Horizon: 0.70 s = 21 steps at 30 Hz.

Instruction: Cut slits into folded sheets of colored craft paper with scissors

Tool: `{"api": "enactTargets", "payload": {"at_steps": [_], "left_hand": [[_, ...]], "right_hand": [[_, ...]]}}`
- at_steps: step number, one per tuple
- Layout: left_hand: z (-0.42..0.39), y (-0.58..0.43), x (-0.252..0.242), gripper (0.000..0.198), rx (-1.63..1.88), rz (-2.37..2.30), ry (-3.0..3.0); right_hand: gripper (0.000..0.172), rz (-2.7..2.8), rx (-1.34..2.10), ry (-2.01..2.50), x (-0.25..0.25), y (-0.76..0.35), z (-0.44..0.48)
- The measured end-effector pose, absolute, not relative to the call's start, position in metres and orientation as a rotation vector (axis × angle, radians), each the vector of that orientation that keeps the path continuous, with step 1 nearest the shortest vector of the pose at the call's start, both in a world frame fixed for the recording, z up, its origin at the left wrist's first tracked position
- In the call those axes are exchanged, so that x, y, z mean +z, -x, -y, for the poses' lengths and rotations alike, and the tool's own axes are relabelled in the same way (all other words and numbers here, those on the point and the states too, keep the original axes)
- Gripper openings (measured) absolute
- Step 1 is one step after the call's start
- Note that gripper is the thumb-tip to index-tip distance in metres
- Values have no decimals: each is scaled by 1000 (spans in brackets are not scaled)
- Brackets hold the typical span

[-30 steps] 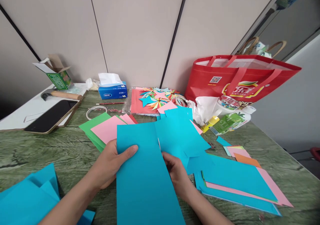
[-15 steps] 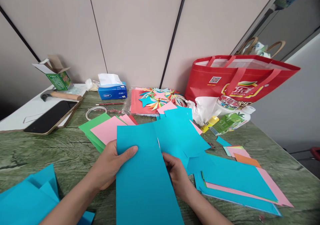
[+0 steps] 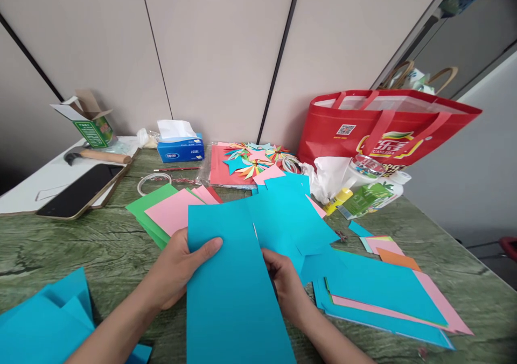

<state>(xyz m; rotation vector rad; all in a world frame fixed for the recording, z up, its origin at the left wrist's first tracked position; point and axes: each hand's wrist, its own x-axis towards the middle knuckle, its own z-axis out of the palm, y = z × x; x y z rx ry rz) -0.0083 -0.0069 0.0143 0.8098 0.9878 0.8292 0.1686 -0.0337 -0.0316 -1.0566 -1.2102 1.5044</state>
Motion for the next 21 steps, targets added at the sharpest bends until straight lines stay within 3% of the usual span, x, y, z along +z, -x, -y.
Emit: {"api": "enactTargets", "payload": {"at_steps": [3,9,21], "left_hand": [[8,8,14,29,819,-974,-815],[10,4,14,27,769,-961,-826],[10,5,13,29,759,-963,-826]], "right_hand": [[23,1197,1527,981,-34,-169,33],[35,1178,1518,899,-40,-172,32],[26,1103,1567,879,-42,-172,32]]}}
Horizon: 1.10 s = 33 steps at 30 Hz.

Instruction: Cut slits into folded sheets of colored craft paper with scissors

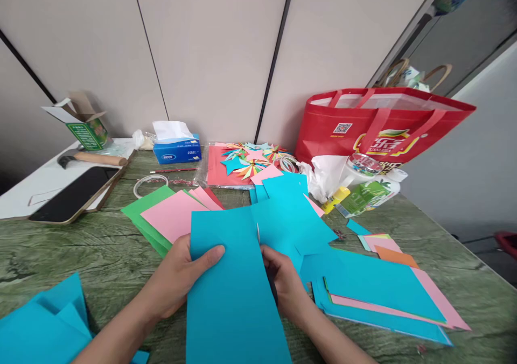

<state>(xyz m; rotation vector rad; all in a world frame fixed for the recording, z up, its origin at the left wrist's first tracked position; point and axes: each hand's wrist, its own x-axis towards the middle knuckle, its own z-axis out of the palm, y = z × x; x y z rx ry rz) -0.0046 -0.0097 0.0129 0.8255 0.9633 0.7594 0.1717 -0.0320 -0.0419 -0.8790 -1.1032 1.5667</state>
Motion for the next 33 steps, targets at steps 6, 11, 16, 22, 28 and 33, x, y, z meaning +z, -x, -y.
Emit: {"api": "enactTargets", "payload": {"at_steps": [6,11,16,22,28,33], "left_hand": [[10,5,13,26,758,-962,-826],[8,4,12,25,759,-957,-837],[8,4,11,24,762,-947,-835],[8,4,14,26,765,-954,-835],[8,5,15,28,759,-946,-834],[9,6,14,29,766,-950,-840]], "right_hand": [[21,1058,1579,905,-44,-171,32],[22,1046,1582,906,-41,-171,31],[18,1040,1582,945,-38,-170,30],[14,999,1613,943,-43,-171,30],[16,987,1609,994,-42,-171,29],[15,1026,1599,998,-40,-172,29]]}}
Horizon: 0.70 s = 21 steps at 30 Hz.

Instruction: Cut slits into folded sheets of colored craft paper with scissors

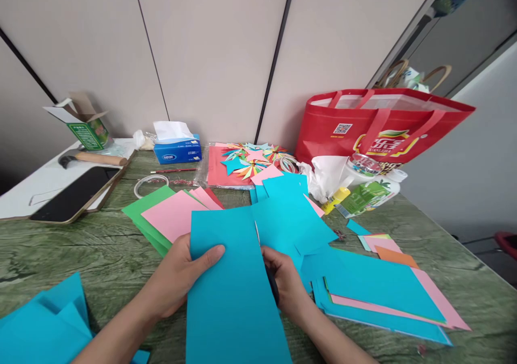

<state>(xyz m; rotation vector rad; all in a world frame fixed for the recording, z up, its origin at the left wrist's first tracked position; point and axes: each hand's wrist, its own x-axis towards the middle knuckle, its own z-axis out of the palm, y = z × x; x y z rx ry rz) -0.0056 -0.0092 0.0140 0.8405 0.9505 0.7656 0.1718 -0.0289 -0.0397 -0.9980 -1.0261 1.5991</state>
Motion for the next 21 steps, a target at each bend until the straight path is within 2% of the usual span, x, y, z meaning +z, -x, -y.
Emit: {"api": "enactTargets", "payload": {"at_steps": [9,14,21], "left_hand": [[9,4,13,26,767,-949,-844],[10,4,12,25,714,-945,-863],[11,4,14,30,708,-970,-865]], "right_hand": [[19,1085,1586,954,-42,-172,29],[33,1255,1451,895,-44,-176,28],[31,1286,1408,934,-47,-178,27]]}}
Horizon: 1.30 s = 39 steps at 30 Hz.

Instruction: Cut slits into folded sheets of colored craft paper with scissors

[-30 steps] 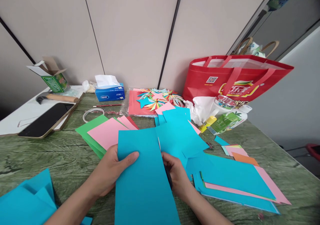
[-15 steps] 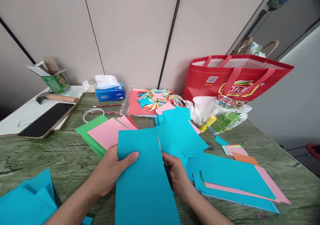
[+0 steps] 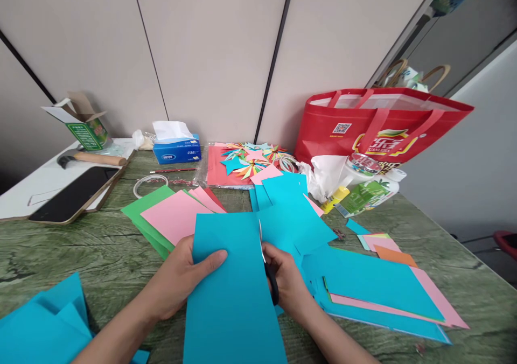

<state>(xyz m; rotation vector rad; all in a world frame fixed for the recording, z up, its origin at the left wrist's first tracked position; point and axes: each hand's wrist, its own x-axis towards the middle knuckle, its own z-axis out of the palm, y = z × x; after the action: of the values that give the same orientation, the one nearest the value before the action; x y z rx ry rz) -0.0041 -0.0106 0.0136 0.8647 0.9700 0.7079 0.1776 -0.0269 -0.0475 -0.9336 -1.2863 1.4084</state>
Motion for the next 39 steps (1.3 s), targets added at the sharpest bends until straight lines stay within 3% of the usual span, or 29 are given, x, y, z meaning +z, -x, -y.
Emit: {"api": "enactTargets", "payload": {"at_steps": [10,15,20,39], "left_hand": [[11,5,13,24,715,-935,-871],[12,4,14,24,714,-958,-888],[11,3,16,24,702,-959,-904],[12,3,15,31,668,-980,-903]], "right_hand": [[18,1275,1375,947,-44,-176,26],[25,1248,1405,921,-47,-177,26],[18,1189,1430,986,-47,-175,27],[22,1313,1385,950,-42,-181,25]]}}
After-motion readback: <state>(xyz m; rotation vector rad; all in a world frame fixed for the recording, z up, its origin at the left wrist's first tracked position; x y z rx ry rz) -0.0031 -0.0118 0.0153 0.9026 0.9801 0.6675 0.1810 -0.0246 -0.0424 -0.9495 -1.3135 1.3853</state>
